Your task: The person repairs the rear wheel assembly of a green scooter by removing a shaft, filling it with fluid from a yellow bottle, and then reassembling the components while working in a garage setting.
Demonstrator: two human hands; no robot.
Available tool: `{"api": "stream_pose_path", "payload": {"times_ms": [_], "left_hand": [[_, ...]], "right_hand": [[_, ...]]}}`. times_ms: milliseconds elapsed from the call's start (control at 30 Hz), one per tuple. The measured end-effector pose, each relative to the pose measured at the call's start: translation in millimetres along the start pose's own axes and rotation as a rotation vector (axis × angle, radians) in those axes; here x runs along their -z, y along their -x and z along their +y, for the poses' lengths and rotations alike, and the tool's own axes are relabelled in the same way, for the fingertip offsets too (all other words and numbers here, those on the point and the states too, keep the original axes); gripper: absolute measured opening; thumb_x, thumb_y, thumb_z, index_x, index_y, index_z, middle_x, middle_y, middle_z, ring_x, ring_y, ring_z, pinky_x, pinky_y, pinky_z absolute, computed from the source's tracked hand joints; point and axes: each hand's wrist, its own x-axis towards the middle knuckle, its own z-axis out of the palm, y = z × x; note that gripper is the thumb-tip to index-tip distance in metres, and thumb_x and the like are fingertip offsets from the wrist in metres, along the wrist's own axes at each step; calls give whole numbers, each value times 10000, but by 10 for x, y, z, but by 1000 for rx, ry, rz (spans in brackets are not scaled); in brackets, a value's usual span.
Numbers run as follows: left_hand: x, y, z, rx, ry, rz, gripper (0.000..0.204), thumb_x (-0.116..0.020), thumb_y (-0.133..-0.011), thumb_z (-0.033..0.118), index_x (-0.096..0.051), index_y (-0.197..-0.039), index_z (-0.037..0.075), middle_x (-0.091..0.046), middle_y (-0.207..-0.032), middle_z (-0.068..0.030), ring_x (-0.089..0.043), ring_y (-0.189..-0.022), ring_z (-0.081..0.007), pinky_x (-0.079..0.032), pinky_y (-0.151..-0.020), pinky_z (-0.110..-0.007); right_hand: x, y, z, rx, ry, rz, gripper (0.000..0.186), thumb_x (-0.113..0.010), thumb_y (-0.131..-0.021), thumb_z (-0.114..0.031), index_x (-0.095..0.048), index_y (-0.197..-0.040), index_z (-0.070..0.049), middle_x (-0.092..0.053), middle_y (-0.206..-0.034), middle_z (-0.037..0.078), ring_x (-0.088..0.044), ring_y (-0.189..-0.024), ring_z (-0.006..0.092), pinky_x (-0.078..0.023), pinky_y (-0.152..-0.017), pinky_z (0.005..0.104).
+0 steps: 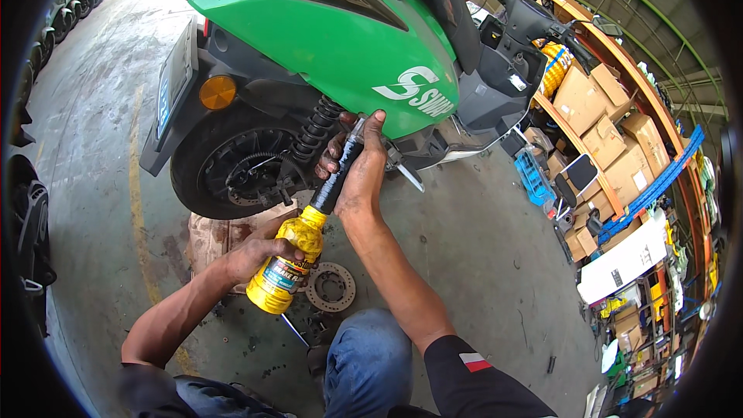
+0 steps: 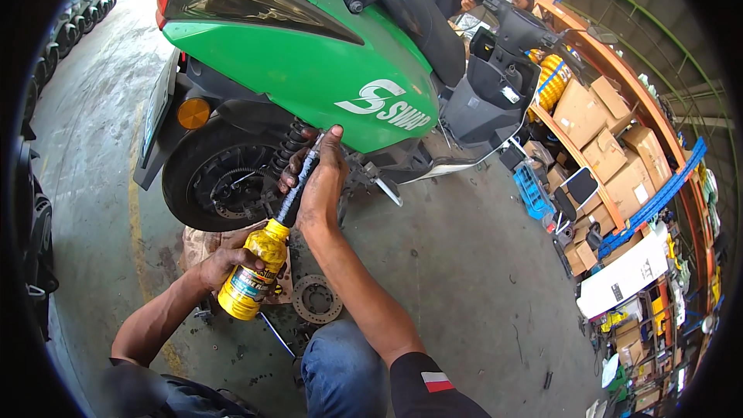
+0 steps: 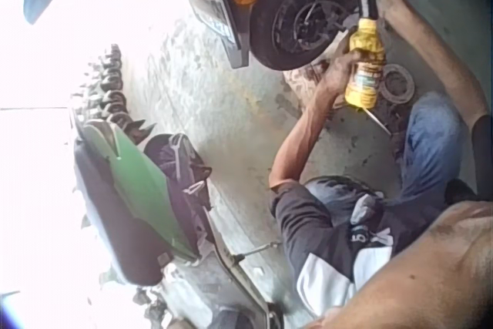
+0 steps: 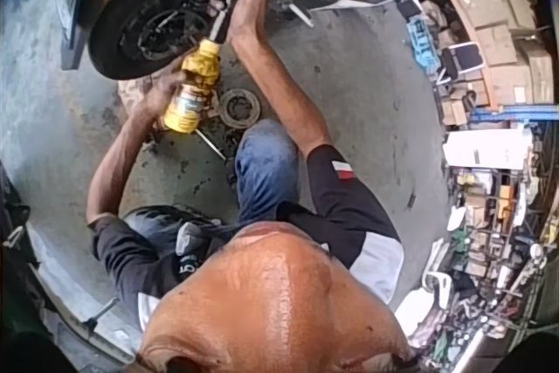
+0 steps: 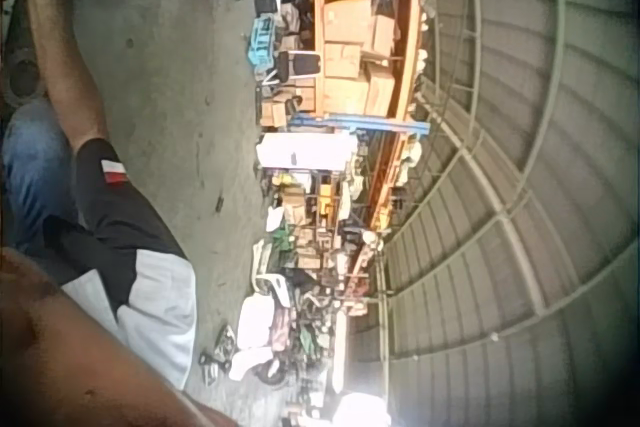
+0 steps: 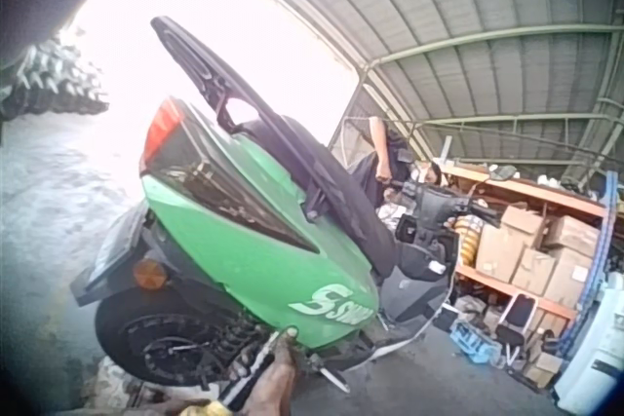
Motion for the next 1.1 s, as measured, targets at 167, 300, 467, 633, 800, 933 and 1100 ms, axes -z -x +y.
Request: {"api": "stream_pose_path", "payload": {"times_ms": [167,300,467,633,800,933,1100], "left_hand": [[-37,7,4,-12,28,6,639,-675,-739,137,-468,-1328,-1,-645,-1082,-133,-668,-919,-231,-558,-841,-371],[-2,1,-5,5,2,0,637,-674,-736,141,-472,-1322,-4,-645,-1080,-133,-666,-922,-229,-557,-841,-368],[-12,4,-12,-6,-6,0,637,-670,-731,152,-476,-1317,-5,-644,-1070,-129,-658,-934,-223,-551,-846,-365],[39,-5,-55,-32,5,-28,664,-664,-736,154,-458,-1347,-4,-638,-1092,-128,-654,-952,-221,-546,-856,-361],[96,-16,-134,-2,27,1,779,-675,-741,162,-376,-1443,6,-627,-1134,-130,-650,-982,-233,-543,-869,-370],[140,-24,-132,19,-14,-53,826,-647,-769,180,-297,-1499,19,-608,-1173,-142,-643,-1012,-237,-542,-889,-379],[200,-34,-216,33,106,-44,762,-649,-777,141,-342,-1465,25,-622,-1152,-131,-653,-989,-237,-545,-883,-378]], "right_hand": [[20,-11,0,-11,19,2,650,-400,-964,-686,-548,-1048,-58,-427,-609,22,-408,-438,130,-342,-427,293],[8,1,-13,-12,25,10,678,-398,-951,-707,-549,-1023,-50,-419,-601,19,-406,-435,129,-338,-424,295],[28,-23,13,-45,19,24,729,-400,-912,-761,-527,-940,-43,-417,-590,18,-401,-426,134,-329,-421,293],[30,-37,42,-55,6,16,733,-409,-899,-774,-523,-908,-50,-418,-581,17,-402,-424,136,-332,-422,297],[26,-47,44,-64,-16,0,718,-411,-901,-770,-515,-882,-60,-418,-569,15,-401,-417,135,-331,-416,296],[-18,-17,29,-13,30,-31,690,-400,-924,-744,-514,-904,-64,-425,-551,12,-409,-396,131,-331,-400,289],[42,-32,40,-11,42,-76,706,-409,-936,-724,-549,-1046,-41,-449,-565,16,-429,-400,130,-354,-403,290]]}}
